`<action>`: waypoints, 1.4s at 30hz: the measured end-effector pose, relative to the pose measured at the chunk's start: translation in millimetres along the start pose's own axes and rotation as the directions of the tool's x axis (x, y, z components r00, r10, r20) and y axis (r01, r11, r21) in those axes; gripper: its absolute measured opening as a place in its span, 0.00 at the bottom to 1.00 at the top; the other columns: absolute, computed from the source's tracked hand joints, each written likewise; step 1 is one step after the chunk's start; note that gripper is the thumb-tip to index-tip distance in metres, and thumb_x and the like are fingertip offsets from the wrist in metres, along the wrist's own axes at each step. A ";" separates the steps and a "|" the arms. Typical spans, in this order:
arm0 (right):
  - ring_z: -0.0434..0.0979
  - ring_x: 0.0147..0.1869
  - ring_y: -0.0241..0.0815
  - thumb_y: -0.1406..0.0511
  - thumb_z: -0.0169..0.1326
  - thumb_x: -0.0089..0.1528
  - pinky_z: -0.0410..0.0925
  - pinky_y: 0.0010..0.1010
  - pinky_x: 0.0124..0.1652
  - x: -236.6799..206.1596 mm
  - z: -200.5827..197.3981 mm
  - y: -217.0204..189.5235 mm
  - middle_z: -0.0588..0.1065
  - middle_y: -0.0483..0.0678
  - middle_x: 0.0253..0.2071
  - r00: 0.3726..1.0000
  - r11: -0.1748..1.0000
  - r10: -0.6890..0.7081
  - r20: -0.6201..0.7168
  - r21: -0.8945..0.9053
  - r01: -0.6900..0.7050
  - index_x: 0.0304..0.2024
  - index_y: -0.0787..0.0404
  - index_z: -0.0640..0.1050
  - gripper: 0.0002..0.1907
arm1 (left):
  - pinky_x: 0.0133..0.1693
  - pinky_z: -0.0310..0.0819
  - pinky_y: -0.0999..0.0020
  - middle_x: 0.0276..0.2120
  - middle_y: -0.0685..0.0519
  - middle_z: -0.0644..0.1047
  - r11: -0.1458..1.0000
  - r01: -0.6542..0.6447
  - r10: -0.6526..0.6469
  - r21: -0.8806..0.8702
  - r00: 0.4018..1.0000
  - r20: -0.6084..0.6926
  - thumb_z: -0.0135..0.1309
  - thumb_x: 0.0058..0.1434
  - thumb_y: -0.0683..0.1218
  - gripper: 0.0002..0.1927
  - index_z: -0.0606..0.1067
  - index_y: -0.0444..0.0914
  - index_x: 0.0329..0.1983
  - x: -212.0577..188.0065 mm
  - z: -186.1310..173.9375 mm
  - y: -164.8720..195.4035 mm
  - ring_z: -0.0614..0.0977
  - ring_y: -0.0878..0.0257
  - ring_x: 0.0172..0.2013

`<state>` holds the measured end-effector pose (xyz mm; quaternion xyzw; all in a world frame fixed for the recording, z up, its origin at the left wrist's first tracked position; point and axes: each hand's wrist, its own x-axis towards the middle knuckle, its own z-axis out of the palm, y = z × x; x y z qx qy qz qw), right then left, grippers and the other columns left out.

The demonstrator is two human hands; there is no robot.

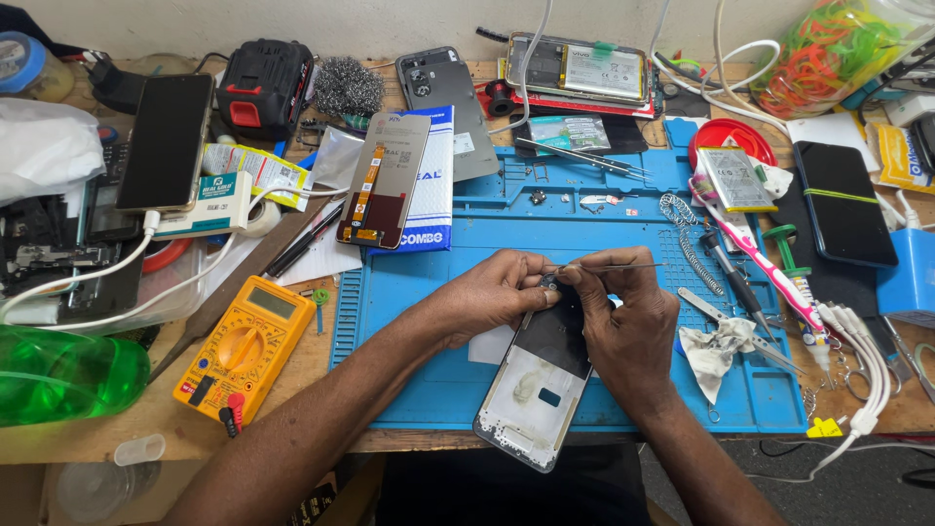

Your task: The person cleans the back of a disassembled smartphone with a cloth and then uses a metal tool to pry and remove a small component from the device's rear. They then handle a new screen assembly, peeling off a protective film before placing it on the workbench.

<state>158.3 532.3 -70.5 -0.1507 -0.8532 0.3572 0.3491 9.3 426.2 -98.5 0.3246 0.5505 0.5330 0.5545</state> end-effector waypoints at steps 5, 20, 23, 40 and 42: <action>0.87 0.43 0.40 0.68 0.59 0.66 0.77 0.25 0.35 -4.1 -2.6 4.7 0.83 0.51 0.38 0.999 1.000 0.000 0.032 0.016 0.000 0.44 0.62 0.71 0.09 | 0.27 0.75 0.75 0.29 0.55 0.80 1.000 -0.019 0.019 -0.021 1.000 0.003 0.54 0.66 0.42 0.14 0.75 0.31 0.52 1.1 -1.0 -4.5 0.79 0.71 0.28; 0.87 0.47 0.41 0.71 0.58 0.68 0.78 0.26 0.41 -3.8 -3.0 3.5 0.82 0.52 0.39 1.000 0.995 -0.002 -0.028 0.104 0.005 0.47 0.64 0.69 0.10 | 0.33 0.77 0.76 0.36 0.53 0.82 0.994 -0.040 0.042 -0.104 0.999 0.019 0.54 0.66 0.43 0.18 0.74 0.30 0.57 2.2 1.9 -6.3 0.81 0.71 0.33; 0.87 0.46 0.42 0.71 0.57 0.68 0.78 0.25 0.40 -5.6 -2.3 2.4 0.82 0.52 0.39 0.999 0.994 0.000 -0.035 0.110 0.003 0.47 0.64 0.69 0.10 | 0.31 0.75 0.75 0.35 0.52 0.82 0.995 -0.042 0.041 -0.092 0.999 -0.005 0.54 0.67 0.43 0.18 0.73 0.30 0.58 2.2 3.5 -7.3 0.80 0.70 0.32; 0.85 0.41 0.37 0.70 0.59 0.67 0.75 0.23 0.37 -7.2 -0.5 2.4 0.81 0.49 0.37 0.999 0.996 0.012 -0.036 0.093 -0.008 0.45 0.63 0.71 0.09 | 0.27 0.77 0.75 0.30 0.53 0.81 0.999 0.001 -0.002 -0.036 1.000 -0.027 0.53 0.66 0.42 0.16 0.74 0.31 0.55 -1.8 3.8 -4.2 0.81 0.71 0.28; 0.86 0.42 0.36 0.69 0.59 0.67 0.74 0.23 0.35 -6.9 -1.6 2.5 0.82 0.49 0.36 1.000 0.996 0.024 -0.020 0.085 -0.022 0.44 0.62 0.71 0.09 | 0.27 0.76 0.74 0.31 0.52 0.81 0.998 -0.011 0.010 -0.056 1.000 -0.017 0.54 0.66 0.42 0.16 0.74 0.29 0.55 -2.5 4.2 -3.8 0.81 0.70 0.28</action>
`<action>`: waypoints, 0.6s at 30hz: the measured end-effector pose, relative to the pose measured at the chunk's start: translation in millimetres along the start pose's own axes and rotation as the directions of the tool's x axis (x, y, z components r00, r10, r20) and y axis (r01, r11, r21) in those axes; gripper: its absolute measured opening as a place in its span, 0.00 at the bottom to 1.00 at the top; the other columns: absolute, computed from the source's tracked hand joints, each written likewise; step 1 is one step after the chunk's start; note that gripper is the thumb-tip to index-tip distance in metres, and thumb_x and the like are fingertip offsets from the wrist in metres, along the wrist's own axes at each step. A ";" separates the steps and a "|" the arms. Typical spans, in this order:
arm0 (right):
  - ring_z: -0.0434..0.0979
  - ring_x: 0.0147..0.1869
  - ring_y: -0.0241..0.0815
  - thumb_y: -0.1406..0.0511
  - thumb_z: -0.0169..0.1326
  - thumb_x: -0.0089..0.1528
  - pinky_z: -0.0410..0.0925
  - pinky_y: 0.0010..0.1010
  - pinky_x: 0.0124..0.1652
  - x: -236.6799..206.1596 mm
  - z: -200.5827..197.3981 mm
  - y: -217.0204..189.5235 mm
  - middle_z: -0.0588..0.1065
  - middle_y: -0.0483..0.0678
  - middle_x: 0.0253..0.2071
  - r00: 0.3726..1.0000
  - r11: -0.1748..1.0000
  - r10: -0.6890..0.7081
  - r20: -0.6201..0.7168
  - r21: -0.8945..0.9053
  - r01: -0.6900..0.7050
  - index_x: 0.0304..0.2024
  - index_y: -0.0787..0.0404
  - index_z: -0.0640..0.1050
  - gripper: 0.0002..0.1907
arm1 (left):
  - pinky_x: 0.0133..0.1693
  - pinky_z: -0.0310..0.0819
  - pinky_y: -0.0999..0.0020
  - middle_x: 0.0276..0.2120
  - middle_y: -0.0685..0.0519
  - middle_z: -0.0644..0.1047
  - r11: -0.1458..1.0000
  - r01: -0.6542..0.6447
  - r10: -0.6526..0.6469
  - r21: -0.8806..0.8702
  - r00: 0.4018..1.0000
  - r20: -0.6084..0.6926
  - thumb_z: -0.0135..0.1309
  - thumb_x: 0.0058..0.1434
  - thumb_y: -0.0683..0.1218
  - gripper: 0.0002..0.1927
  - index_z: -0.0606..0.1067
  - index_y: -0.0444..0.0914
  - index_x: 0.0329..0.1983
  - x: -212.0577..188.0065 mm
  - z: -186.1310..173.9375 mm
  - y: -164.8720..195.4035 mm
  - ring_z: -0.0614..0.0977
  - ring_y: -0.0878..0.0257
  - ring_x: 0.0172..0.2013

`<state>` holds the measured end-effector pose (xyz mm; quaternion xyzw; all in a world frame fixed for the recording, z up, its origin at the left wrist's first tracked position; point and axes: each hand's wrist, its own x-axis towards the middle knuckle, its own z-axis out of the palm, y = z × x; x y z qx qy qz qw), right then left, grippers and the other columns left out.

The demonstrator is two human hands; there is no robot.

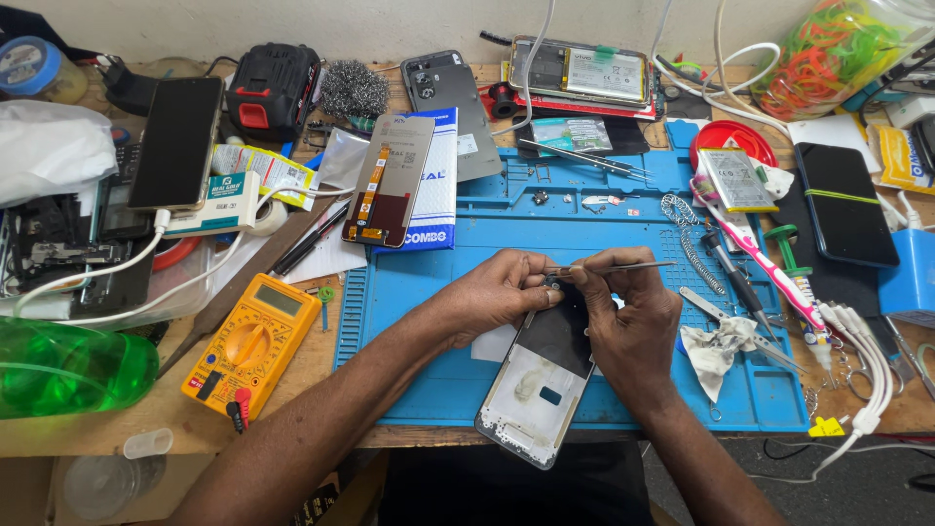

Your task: The person cleans the back of a disassembled smartphone with a cloth and then uses a metal tool to pry and remove a small component from the device's rear. They then handle a new screen assembly, peeling off a protective film before placing it on the workbench.

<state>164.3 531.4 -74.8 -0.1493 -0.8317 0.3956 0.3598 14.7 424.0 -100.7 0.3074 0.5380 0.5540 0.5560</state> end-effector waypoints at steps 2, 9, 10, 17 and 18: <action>0.85 0.42 0.36 0.69 0.59 0.67 0.74 0.23 0.34 0.4 -0.9 -0.1 0.82 0.48 0.36 1.000 1.000 0.020 0.009 0.000 -0.020 0.43 0.62 0.71 0.09 | 0.28 0.77 0.74 0.31 0.52 0.81 1.000 -0.010 0.010 -0.011 1.000 0.007 0.54 0.67 0.41 0.16 0.74 0.28 0.54 -0.4 0.4 0.3 0.81 0.70 0.29; 0.86 0.43 0.36 0.70 0.58 0.68 0.76 0.23 0.39 2.3 -2.2 -0.3 0.82 0.48 0.36 1.000 0.999 0.021 -0.015 0.044 -0.020 0.45 0.62 0.71 0.08 | 0.32 0.78 0.76 0.33 0.53 0.82 0.999 -0.015 0.016 -0.028 1.000 0.014 0.52 0.67 0.41 0.17 0.74 0.31 0.57 2.0 2.1 -0.5 0.81 0.72 0.31; 0.86 0.42 0.36 0.70 0.58 0.68 0.76 0.23 0.38 2.2 -2.3 -0.4 0.82 0.48 0.36 0.999 0.999 0.036 -0.020 0.023 -0.035 0.45 0.62 0.71 0.08 | 0.32 0.78 0.76 0.33 0.53 0.82 1.000 -0.013 0.013 -0.027 1.000 0.008 0.52 0.66 0.41 0.17 0.74 0.30 0.57 2.0 2.8 -1.1 0.81 0.71 0.32; 0.86 0.46 0.38 0.70 0.57 0.69 0.78 0.23 0.41 -2.6 -1.3 -2.9 0.82 0.50 0.38 0.997 0.997 -0.065 -0.042 0.037 0.067 0.47 0.63 0.70 0.08 | 0.32 0.77 0.75 0.34 0.51 0.82 1.000 -0.021 0.021 -0.022 1.000 -0.008 0.52 0.67 0.42 0.16 0.74 0.30 0.57 -0.4 3.8 -1.2 0.82 0.70 0.32; 0.86 0.47 0.38 0.70 0.57 0.69 0.78 0.23 0.41 -3.4 -0.7 -3.3 0.82 0.50 0.38 0.996 0.997 -0.074 -0.043 0.024 0.075 0.47 0.63 0.70 0.08 | 0.32 0.77 0.75 0.35 0.51 0.82 1.000 -0.018 0.017 -0.020 1.000 -0.010 0.52 0.67 0.42 0.16 0.74 0.30 0.56 -0.6 3.6 -1.1 0.82 0.70 0.32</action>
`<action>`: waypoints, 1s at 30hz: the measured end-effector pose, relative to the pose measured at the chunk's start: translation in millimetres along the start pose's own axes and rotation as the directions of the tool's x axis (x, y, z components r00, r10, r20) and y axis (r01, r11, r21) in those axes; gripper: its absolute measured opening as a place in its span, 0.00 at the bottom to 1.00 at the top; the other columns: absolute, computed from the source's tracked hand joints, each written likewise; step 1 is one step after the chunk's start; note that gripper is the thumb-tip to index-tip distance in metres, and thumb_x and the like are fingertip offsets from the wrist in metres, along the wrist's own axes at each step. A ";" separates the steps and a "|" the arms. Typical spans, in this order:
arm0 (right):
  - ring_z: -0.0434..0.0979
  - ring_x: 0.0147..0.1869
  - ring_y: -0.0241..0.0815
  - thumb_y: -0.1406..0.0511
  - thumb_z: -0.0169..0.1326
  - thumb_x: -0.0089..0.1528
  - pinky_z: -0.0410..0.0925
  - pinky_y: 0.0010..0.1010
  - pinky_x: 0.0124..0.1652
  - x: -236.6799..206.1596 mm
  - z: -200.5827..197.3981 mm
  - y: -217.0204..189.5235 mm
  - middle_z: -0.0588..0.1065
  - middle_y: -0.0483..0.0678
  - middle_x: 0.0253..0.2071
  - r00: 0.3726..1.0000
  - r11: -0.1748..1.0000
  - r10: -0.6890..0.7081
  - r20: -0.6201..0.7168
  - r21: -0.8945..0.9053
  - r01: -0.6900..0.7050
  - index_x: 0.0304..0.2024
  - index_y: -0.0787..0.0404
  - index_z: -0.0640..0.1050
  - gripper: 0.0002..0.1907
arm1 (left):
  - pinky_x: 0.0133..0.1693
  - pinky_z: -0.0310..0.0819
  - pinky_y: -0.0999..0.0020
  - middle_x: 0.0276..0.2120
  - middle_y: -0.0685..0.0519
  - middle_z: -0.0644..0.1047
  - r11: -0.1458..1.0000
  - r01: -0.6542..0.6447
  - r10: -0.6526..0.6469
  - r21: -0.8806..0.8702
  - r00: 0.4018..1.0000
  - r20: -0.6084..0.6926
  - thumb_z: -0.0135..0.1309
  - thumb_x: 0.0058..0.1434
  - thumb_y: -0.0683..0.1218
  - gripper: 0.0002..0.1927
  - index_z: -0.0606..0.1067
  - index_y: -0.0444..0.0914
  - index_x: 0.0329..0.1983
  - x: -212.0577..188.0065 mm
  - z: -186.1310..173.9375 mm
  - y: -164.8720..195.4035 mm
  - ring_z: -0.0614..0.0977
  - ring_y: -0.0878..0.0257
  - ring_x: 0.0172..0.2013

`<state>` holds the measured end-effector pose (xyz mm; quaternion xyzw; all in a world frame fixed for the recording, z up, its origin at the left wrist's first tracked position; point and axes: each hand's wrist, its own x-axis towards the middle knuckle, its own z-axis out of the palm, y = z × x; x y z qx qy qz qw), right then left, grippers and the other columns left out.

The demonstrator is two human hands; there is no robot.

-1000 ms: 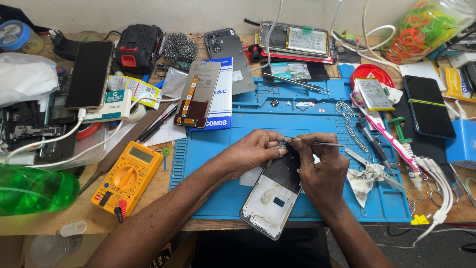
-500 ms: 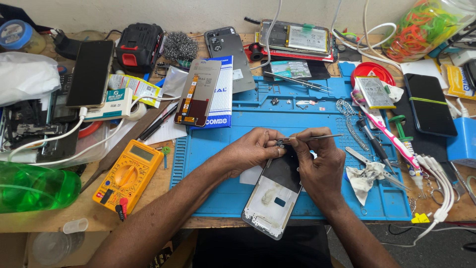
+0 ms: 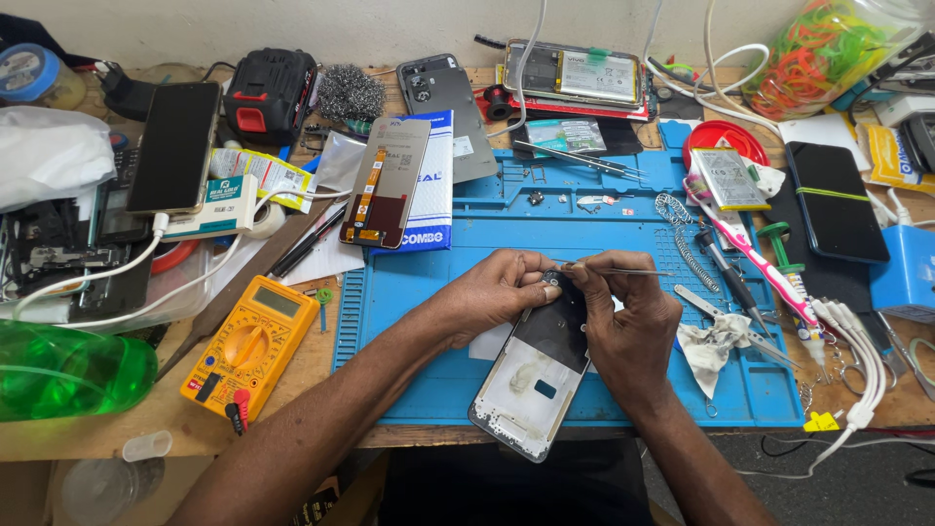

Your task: The person cleans the back of a disassembled smartphone with a cloth and then uses a metal tool to pry and remove a small component from the device's rear. They then handle a new screen assembly, peeling off a protective film before placing it on the workbench.

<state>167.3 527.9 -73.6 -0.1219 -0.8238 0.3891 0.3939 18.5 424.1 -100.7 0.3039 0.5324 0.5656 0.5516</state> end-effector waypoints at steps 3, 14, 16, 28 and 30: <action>0.86 0.47 0.39 0.70 0.57 0.69 0.77 0.23 0.40 -1.2 1.8 -0.9 0.82 0.50 0.39 1.000 1.000 0.003 0.001 -0.004 -0.003 0.47 0.63 0.71 0.08 | 0.33 0.78 0.75 0.36 0.51 0.82 0.999 -0.022 0.023 -0.028 0.999 0.031 0.52 0.68 0.42 0.16 0.74 0.29 0.56 -0.3 -1.0 0.0 0.82 0.70 0.33; 0.86 0.43 0.38 0.69 0.59 0.67 0.74 0.23 0.32 0.0 0.8 -0.3 0.81 0.49 0.34 0.995 0.998 0.068 0.069 0.003 -0.068 0.45 0.62 0.71 0.09 | 0.34 0.80 0.73 0.36 0.48 0.82 1.000 -0.018 0.019 -0.015 0.999 0.038 0.53 0.67 0.41 0.16 0.74 0.29 0.56 -4.4 -3.1 -0.6 0.83 0.67 0.34; 0.86 0.45 0.38 0.69 0.59 0.67 0.75 0.23 0.36 0.8 -0.2 0.0 0.81 0.49 0.36 0.997 0.999 0.050 0.062 0.016 -0.051 0.46 0.62 0.71 0.09 | 0.34 0.81 0.73 0.37 0.48 0.82 1.000 0.001 -0.001 -0.007 1.000 0.026 0.53 0.66 0.41 0.17 0.74 0.30 0.57 -4.3 -2.5 0.1 0.84 0.67 0.35; 0.85 0.45 0.40 0.72 0.58 0.67 0.80 0.27 0.45 -0.6 -2.4 2.5 0.81 0.53 0.39 0.995 0.999 -0.041 0.089 0.027 0.039 0.45 0.62 0.74 0.06 | 0.44 0.84 0.71 0.40 0.44 0.82 0.999 -0.010 0.013 -0.042 0.997 0.075 0.54 0.63 0.38 0.21 0.71 0.27 0.59 -0.5 -6.4 -3.4 0.85 0.64 0.40; 0.86 0.44 0.38 0.71 0.58 0.67 0.79 0.26 0.42 -0.2 -2.2 3.0 0.82 0.51 0.39 0.996 0.998 0.052 0.074 0.037 -0.055 0.46 0.63 0.73 0.07 | 0.44 0.83 0.72 0.40 0.45 0.82 0.998 -0.023 0.028 -0.057 0.996 0.084 0.54 0.62 0.38 0.23 0.70 0.29 0.61 0.0 -6.8 -4.3 0.85 0.65 0.40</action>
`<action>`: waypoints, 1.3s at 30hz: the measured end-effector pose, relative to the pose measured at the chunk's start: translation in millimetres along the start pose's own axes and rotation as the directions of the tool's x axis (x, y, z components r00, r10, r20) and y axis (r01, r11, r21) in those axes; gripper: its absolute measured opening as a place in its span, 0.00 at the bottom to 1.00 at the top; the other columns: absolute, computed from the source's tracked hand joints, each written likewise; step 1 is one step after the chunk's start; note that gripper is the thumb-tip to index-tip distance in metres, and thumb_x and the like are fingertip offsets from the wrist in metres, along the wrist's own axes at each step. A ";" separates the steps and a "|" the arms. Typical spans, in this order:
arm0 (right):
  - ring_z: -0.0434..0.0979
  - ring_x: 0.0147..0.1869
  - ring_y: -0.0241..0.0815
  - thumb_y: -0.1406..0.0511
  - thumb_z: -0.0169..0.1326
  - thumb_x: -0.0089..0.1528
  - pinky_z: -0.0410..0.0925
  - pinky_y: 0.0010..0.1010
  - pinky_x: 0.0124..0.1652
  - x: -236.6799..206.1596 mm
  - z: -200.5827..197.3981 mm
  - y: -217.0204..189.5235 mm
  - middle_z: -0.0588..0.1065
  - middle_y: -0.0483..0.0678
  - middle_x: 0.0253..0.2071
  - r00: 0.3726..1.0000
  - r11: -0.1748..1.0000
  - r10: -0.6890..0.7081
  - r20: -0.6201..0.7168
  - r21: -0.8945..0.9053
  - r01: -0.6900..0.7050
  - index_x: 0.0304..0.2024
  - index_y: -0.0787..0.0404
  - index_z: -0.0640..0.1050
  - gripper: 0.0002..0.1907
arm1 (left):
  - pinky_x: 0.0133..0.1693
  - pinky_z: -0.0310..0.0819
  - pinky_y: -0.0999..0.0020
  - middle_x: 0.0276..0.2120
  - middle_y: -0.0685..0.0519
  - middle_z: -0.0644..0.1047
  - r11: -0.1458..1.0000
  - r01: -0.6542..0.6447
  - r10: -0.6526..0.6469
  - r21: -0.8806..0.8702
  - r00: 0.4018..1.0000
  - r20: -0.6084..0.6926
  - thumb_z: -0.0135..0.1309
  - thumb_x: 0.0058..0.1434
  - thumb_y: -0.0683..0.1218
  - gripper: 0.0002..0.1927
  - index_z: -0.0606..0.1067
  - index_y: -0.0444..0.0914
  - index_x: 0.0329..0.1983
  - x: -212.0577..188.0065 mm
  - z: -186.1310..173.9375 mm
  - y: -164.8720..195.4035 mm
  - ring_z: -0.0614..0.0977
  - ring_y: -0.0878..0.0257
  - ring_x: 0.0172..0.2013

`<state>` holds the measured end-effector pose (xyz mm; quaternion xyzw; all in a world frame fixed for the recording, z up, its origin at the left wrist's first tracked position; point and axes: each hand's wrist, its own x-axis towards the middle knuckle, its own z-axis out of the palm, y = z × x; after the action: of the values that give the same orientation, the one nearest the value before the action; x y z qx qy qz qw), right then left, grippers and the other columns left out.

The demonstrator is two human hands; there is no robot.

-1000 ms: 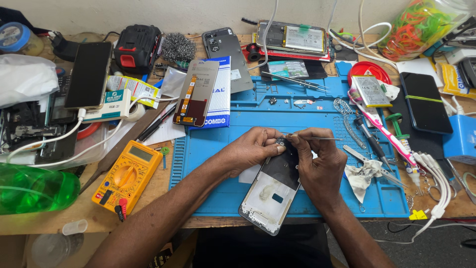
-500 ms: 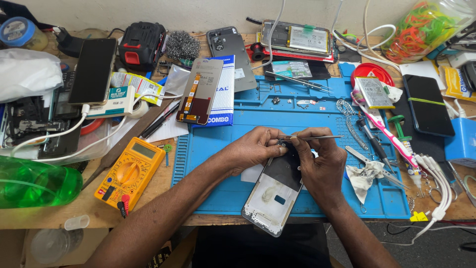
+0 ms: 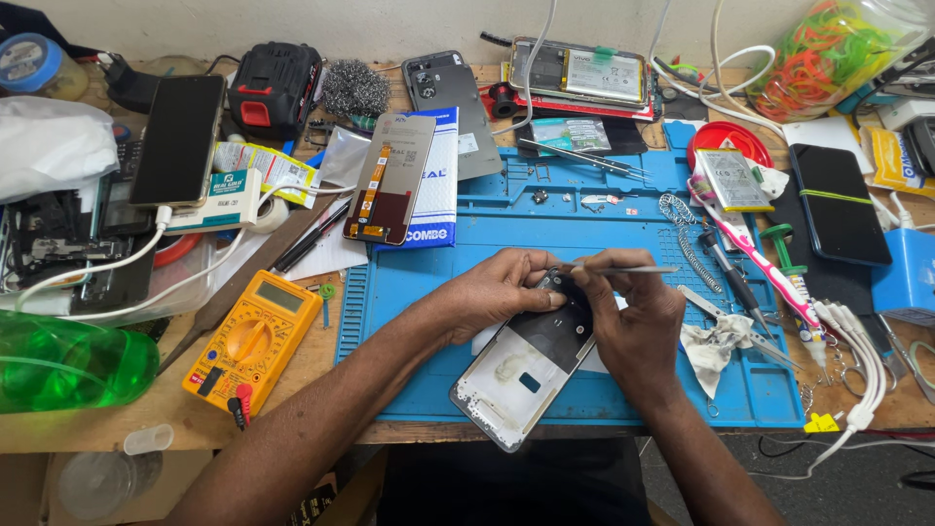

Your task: The person cleans the back of a disassembled smartphone with a cloth and then uses a metal tool to pry and remove a small component from the device's rear. They then handle a new screen assembly, peeling off a protective film before placing it on the workbench.

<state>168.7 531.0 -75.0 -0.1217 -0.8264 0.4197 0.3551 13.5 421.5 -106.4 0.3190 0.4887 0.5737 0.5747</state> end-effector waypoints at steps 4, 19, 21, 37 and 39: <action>0.85 0.48 0.39 0.71 0.58 0.68 0.79 0.25 0.44 0.1 0.7 -0.6 0.81 0.50 0.40 0.998 0.998 -0.054 -0.007 0.016 0.054 0.46 0.63 0.72 0.08 | 0.44 0.83 0.73 0.41 0.46 0.82 0.999 -0.021 0.022 -0.044 1.000 0.014 0.55 0.63 0.37 0.22 0.70 0.28 0.61 -0.1 -0.6 -0.3 0.85 0.66 0.41; 0.86 0.46 0.38 0.72 0.57 0.68 0.79 0.25 0.44 -2.2 1.9 -4.4 0.82 0.50 0.38 0.999 0.998 0.029 -0.026 0.064 -0.027 0.46 0.63 0.72 0.07 | 0.42 0.83 0.73 0.39 0.45 0.83 1.000 -0.011 0.011 0.009 1.000 0.007 0.57 0.61 0.38 0.22 0.71 0.28 0.59 -1.2 1.0 0.5 0.85 0.65 0.39; 0.86 0.47 0.38 0.71 0.57 0.68 0.79 0.24 0.43 -2.7 1.8 -3.9 0.82 0.50 0.39 1.000 0.999 -0.009 -0.021 0.041 0.010 0.46 0.63 0.72 0.08 | 0.42 0.83 0.72 0.38 0.45 0.83 1.000 -0.006 0.006 0.014 1.000 0.003 0.57 0.61 0.38 0.22 0.71 0.28 0.59 -1.6 1.0 0.7 0.85 0.65 0.38; 0.86 0.48 0.39 0.68 0.54 0.70 0.81 0.29 0.49 5.2 -4.8 -7.1 0.82 0.52 0.41 0.990 0.926 0.118 -0.080 0.369 -0.080 0.48 0.61 0.69 0.08 | 0.39 0.83 0.73 0.35 0.45 0.83 0.999 -0.005 0.005 0.037 1.000 -0.005 0.59 0.61 0.39 0.18 0.73 0.27 0.53 -1.8 0.8 2.8 0.85 0.66 0.35; 0.86 0.47 0.39 0.68 0.55 0.69 0.80 0.27 0.47 4.7 -10.7 -7.0 0.82 0.52 0.40 0.987 0.961 0.137 -0.084 0.251 -0.112 0.49 0.63 0.72 0.08 | 0.38 0.83 0.74 0.35 0.45 0.83 0.999 -0.004 0.005 0.035 1.000 -0.013 0.59 0.60 0.39 0.19 0.72 0.29 0.53 -1.9 0.4 3.2 0.85 0.66 0.35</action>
<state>173.4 535.5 -63.0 -0.1495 -0.7399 0.5336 0.3814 13.0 420.1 -102.9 0.3263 0.5016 0.5685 0.5645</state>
